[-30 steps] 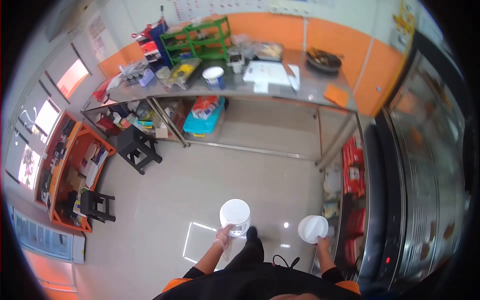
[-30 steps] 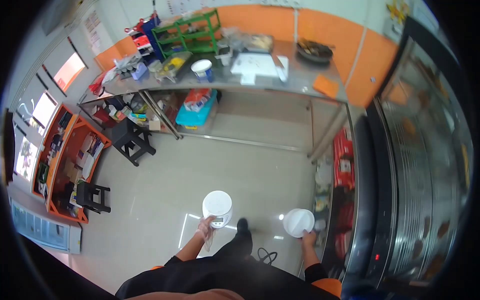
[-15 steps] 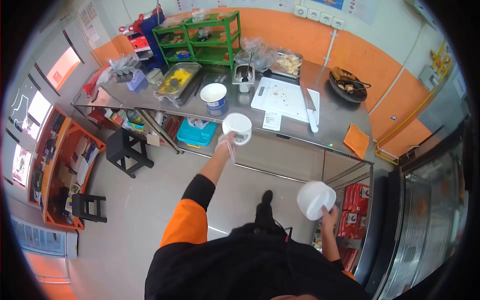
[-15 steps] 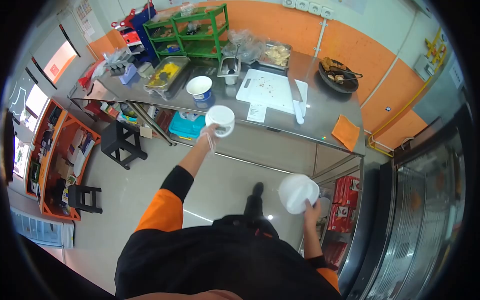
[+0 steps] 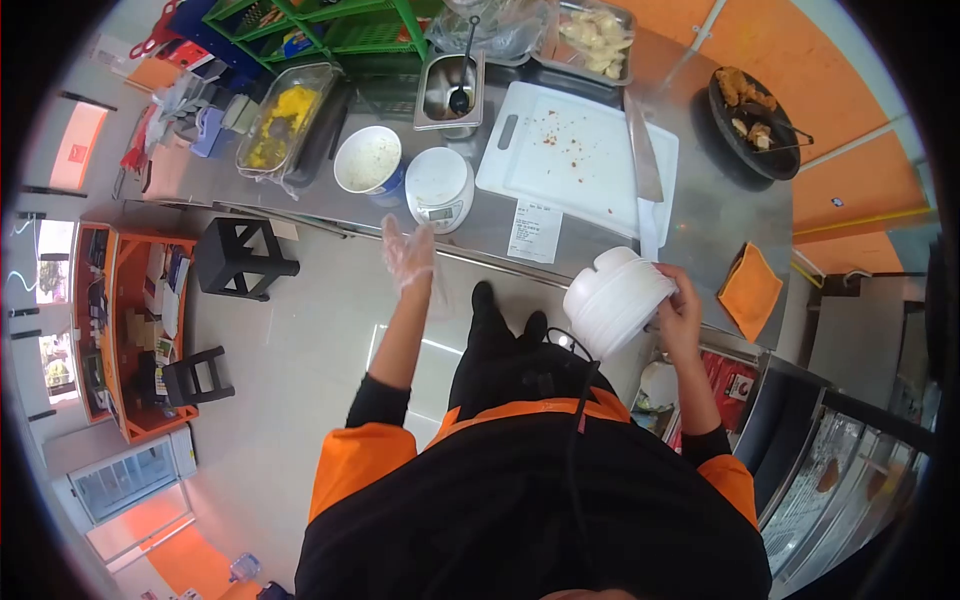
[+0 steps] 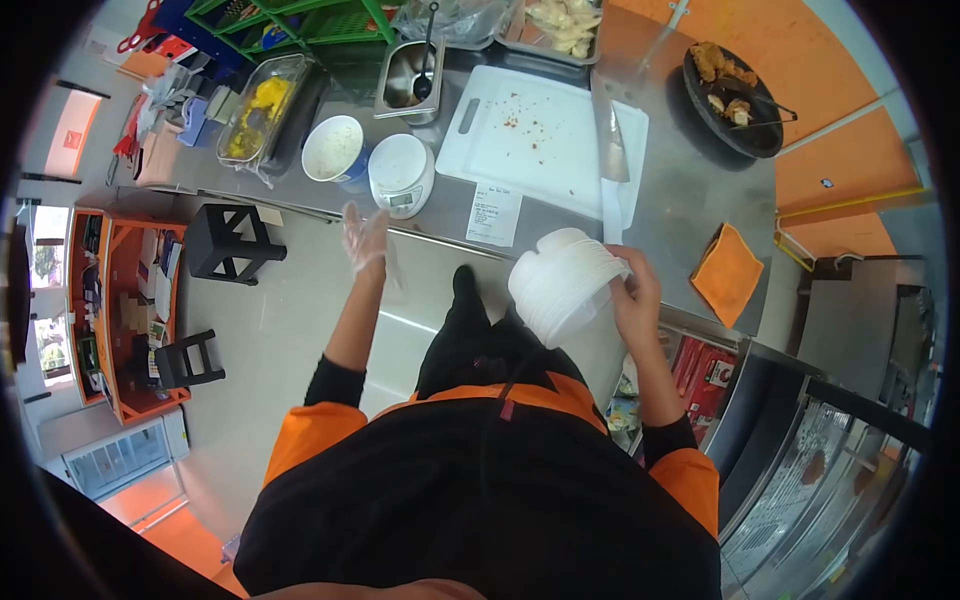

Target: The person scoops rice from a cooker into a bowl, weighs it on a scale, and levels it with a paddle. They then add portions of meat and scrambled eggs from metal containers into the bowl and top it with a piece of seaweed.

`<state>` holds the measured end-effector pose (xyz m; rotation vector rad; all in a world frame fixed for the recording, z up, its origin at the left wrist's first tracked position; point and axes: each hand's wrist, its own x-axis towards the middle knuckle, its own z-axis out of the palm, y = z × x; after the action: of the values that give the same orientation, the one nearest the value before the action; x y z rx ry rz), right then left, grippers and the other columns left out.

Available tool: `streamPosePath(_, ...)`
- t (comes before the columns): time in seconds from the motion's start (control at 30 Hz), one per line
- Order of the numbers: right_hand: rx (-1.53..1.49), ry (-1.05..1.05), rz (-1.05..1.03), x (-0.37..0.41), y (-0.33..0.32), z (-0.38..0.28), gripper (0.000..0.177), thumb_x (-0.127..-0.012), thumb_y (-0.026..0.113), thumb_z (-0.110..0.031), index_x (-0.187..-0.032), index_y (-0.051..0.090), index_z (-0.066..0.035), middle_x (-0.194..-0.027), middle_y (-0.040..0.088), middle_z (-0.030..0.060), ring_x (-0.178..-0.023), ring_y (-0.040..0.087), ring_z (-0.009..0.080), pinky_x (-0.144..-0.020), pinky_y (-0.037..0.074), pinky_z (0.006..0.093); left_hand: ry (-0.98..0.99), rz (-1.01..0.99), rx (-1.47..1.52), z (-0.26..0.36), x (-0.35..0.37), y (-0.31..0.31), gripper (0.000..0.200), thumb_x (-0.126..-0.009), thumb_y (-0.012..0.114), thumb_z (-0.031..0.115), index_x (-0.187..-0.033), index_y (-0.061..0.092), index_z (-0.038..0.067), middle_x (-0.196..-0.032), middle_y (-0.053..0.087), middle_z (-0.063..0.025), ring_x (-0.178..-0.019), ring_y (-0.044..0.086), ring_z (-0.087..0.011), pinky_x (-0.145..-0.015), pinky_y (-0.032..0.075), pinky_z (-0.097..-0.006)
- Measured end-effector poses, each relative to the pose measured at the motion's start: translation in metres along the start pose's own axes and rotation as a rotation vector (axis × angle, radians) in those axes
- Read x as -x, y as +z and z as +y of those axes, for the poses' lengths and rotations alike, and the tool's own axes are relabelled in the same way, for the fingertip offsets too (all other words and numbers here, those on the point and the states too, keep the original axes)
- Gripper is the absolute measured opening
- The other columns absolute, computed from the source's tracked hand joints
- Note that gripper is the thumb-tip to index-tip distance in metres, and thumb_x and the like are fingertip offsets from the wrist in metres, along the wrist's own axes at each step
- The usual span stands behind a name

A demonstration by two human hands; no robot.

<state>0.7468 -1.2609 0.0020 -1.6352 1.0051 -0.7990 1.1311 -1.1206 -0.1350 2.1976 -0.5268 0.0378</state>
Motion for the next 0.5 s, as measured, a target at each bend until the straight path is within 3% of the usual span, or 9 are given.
streamPosePath(0.1, 0.124, -0.09, -0.169, -0.019, 0.006, -0.03, 0.038, -0.071, 0.048, 0.016, -0.102, 0.058, -0.002, -0.1, 0.06, 0.0097, -0.093, 0.059, 0.021, -0.078, 0.045, 0.0261, -0.17, -0.578, 0.589, 0.11, 0.049, -0.035, 0.058, -0.079, 0.065, 0.024, -0.13, 0.043, 0.006, -0.13, 0.045, -0.0111, -0.117, 0.046, -0.0254, -0.097, 0.038, -0.0361)
streamPosePath(0.17, 0.177, -0.159, -0.315, -0.024, 0.015, -0.043, 0.041, -0.067, 0.048, 0.017, -0.101, 0.059, -0.003, -0.101, 0.059, 0.0117, -0.094, 0.059, 0.0252, -0.08, 0.046, 0.0286, -0.218, -0.918, 0.898, 0.17, 0.08, -0.049, 0.063, -0.077, 0.068, 0.03, -0.129, 0.044, 0.005, -0.128, 0.047, -0.0095, -0.115, 0.047, -0.023, -0.095, 0.04, -0.0351)
streamPosePath(0.27, 0.226, -0.231, -0.458, -0.03, 0.032, -0.057, 0.045, -0.064, 0.049, 0.017, -0.102, 0.06, -0.004, -0.102, 0.058, 0.0127, -0.094, 0.058, 0.0292, -0.08, 0.047, 0.0322, -0.36, -1.303, 1.172, 0.179, 0.102, -0.031, 0.063, -0.071, 0.068, 0.04, -0.122, 0.051, 0.006, -0.129, 0.044, -0.0076, -0.115, 0.045, -0.0206, -0.097, 0.038, -0.034)
streamPosePath(0.33, 0.251, -0.175, -0.478, -0.018, 0.037, -0.062, 0.047, -0.062, 0.05, 0.017, -0.102, 0.06, -0.005, -0.101, 0.058, 0.0128, -0.094, 0.058, 0.0309, -0.079, 0.048, 0.0344, -0.418, -1.414, 1.154, 0.169, 0.11, -0.035, 0.057, -0.071, 0.069, 0.036, -0.116, 0.052, 0.007, -0.124, 0.046, -0.0072, -0.114, 0.045, -0.0201, -0.098, 0.037, -0.0327)
streamPosePath(0.37, 0.263, -0.25, -0.453, -0.012, 0.038, -0.053, 0.047, -0.06, 0.052, 0.014, -0.1, 0.061, -0.007, -0.1, 0.058, 0.0112, -0.092, 0.058, 0.0303, -0.076, 0.049, 0.0357, -0.451, -1.472, 1.144, 0.165, 0.114, -0.037, 0.054, -0.07, 0.069, 0.034, -0.114, 0.053, 0.007, -0.122, 0.047, -0.0071, -0.113, 0.046, -0.0199, -0.098, 0.036, -0.0321)
streamPosePath(0.5, 0.361, -0.294, -0.452, -0.002, 0.039, -0.059, 0.045, -0.056, 0.056, 0.009, -0.097, 0.062, -0.009, -0.098, 0.059, 0.0084, -0.092, 0.057, 0.0285, -0.075, 0.049, 0.0351, -0.696, -1.459, 1.092, 0.183, 0.111, -0.061, 0.037, -0.069, 0.071, 0.018, -0.102, 0.056, 0.009, -0.11, 0.052, -0.0039, -0.106, 0.05, -0.0177, -0.095, 0.039, -0.0298)
